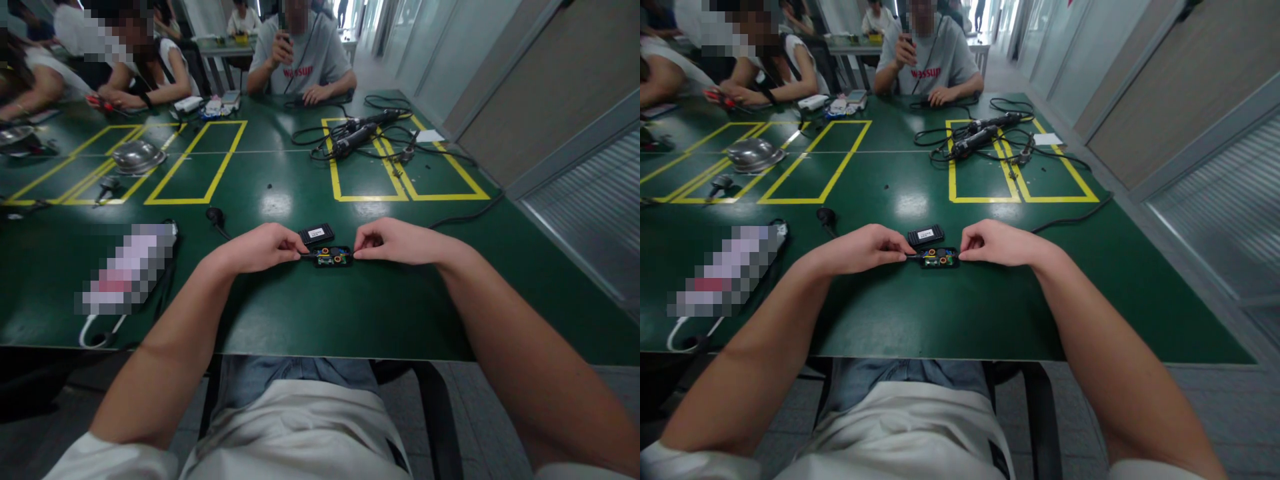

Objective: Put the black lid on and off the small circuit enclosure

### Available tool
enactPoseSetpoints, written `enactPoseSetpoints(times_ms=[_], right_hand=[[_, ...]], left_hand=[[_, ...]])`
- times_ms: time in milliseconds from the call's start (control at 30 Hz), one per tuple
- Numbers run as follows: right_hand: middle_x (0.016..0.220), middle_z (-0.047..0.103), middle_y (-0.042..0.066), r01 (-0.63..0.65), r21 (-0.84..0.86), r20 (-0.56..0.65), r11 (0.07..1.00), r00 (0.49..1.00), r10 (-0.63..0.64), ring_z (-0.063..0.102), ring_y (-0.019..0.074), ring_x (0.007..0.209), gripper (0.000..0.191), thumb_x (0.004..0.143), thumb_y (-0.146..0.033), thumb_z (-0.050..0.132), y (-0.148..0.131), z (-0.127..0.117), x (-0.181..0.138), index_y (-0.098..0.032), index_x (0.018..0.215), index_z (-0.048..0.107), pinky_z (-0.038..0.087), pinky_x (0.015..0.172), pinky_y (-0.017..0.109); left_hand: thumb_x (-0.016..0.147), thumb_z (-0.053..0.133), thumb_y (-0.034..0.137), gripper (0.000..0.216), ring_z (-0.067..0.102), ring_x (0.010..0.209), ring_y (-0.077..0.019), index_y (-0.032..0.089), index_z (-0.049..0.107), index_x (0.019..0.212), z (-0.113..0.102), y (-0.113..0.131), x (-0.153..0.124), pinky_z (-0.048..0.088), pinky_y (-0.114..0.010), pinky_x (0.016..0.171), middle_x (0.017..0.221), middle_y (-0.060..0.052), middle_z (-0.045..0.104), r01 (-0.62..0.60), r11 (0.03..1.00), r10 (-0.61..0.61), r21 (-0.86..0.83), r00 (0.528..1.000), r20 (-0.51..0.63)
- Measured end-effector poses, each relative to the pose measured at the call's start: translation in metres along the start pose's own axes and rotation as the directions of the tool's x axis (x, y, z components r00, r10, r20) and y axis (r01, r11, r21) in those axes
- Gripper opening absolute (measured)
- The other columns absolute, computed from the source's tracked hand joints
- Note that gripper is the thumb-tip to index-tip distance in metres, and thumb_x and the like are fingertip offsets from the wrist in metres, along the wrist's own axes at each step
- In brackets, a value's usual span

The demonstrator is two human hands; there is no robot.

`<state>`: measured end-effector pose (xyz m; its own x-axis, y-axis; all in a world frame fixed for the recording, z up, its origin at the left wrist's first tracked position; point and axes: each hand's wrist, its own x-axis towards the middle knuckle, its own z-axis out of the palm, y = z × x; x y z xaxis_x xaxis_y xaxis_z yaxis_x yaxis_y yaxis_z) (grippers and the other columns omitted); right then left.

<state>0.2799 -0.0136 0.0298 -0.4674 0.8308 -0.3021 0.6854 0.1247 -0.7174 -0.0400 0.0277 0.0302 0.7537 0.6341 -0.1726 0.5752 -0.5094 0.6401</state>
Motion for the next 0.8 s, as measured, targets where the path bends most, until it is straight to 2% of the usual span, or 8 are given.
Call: enactPoseSetpoints(times_ms=[133,233,333,400,500,633,700,800], right_hand=[[0.082,0.075,0.004,0.005,-0.018,0.012,1.0,1.0,-0.005,0.062,0.019,0.074,0.055,0.081,-0.075,0.082,-0.001,0.0,-0.001,-0.021,0.09,0.077,0.044,0.07,0.034],[0.08,0.073,0.003,-0.003,-0.018,0.01,1.0,1.0,0.003,0.061,0.0188,0.074,0.058,0.081,-0.078,0.081,-0.001,0.0,-0.002,-0.021,0.09,0.076,0.044,0.07,0.034],[0.079,0.072,0.003,-0.006,-0.019,0.011,1.0,1.0,0.006,0.061,0.0189,0.074,0.06,0.08,-0.079,0.08,-0.002,0.0,-0.002,-0.021,0.089,0.076,0.044,0.07,0.034],[0.079,0.072,0.003,-0.002,-0.016,0.01,1.0,1.0,0.002,0.062,0.0192,0.074,0.059,0.079,-0.079,0.081,-0.002,0.0,-0.001,-0.02,0.089,0.075,0.045,0.07,0.034],[0.08,0.073,0.003,0.008,-0.016,0.007,1.0,1.0,-0.008,0.062,0.0194,0.074,0.058,0.079,-0.077,0.082,-0.003,0.001,0.0,-0.021,0.088,0.075,0.045,0.07,0.034],[0.081,0.073,0.004,0.02,-0.039,0.008,0.999,1.0,-0.02,0.061,0.02,0.074,0.051,0.081,-0.071,0.08,-0.002,0.0,0.001,-0.02,0.09,0.076,0.045,0.071,0.035],[0.081,0.073,0.004,0.018,-0.054,0.013,0.998,1.0,-0.017,0.061,0.0199,0.074,0.047,0.082,-0.066,0.08,-0.001,0.0,0.001,-0.02,0.091,0.077,0.045,0.071,0.035],[0.082,0.072,0.003,0.017,-0.067,0.014,0.998,1.0,-0.016,0.06,0.0193,0.074,0.042,0.079,-0.06,0.083,0.0,0.0,0.001,-0.021,0.092,0.076,0.045,0.072,0.035]], left_hand=[[0.093,0.071,0.023,0.023,0.071,0.085,-0.0193,0.022,0.089,0.109,0.002,0.002,-0.001,0.053,-0.03,0.086,0.098,-0.004,0.081,-0.035,0.992,0.044,0.118,0.996,-0.072],[0.093,0.073,0.024,0.022,0.074,0.1,-0.0235,0.023,0.089,0.106,0.007,0.005,0.002,0.057,-0.037,0.099,0.112,-0.008,0.078,-0.102,0.976,0.138,0.194,0.974,-0.181],[0.101,0.067,0.026,0.029,0.072,0.122,-0.0282,0.025,0.088,0.12,0.018,0.007,0.008,0.054,-0.046,0.116,0.132,-0.011,0.077,-0.129,0.963,0.201,0.238,0.929,-0.31],[0.105,0.062,0.024,0.035,0.07,0.132,-0.0304,0.024,0.085,0.131,0.025,0.006,0.014,0.051,-0.051,0.121,0.142,-0.013,0.075,-0.091,0.956,0.187,0.277,0.92,-0.344],[0.107,0.064,0.023,0.038,0.071,0.133,-0.0323,0.022,0.082,0.14,0.03,0.003,0.022,0.051,-0.053,0.122,0.143,-0.015,0.078,-0.024,0.955,0.126,0.296,0.936,-0.33],[0.102,0.072,0.022,0.034,0.074,0.127,-0.0318,0.02,0.082,0.134,0.029,0.0,0.023,0.053,-0.051,0.119,0.134,-0.012,0.083,0.045,0.961,0.063,0.271,0.925,-0.374],[0.103,0.07,0.022,0.035,0.073,0.127,-0.0312,0.02,0.08,0.137,0.029,0.003,0.019,0.053,-0.051,0.119,0.136,-0.012,0.082,0.005,0.964,0.108,0.266,0.907,-0.406],[0.108,0.063,0.028,0.042,0.069,0.131,-0.03,0.022,0.072,0.149,0.033,0.012,0.011,0.054,-0.049,0.118,0.146,-0.012,0.078,-0.15,0.953,0.26,0.264,0.852,-0.455]])
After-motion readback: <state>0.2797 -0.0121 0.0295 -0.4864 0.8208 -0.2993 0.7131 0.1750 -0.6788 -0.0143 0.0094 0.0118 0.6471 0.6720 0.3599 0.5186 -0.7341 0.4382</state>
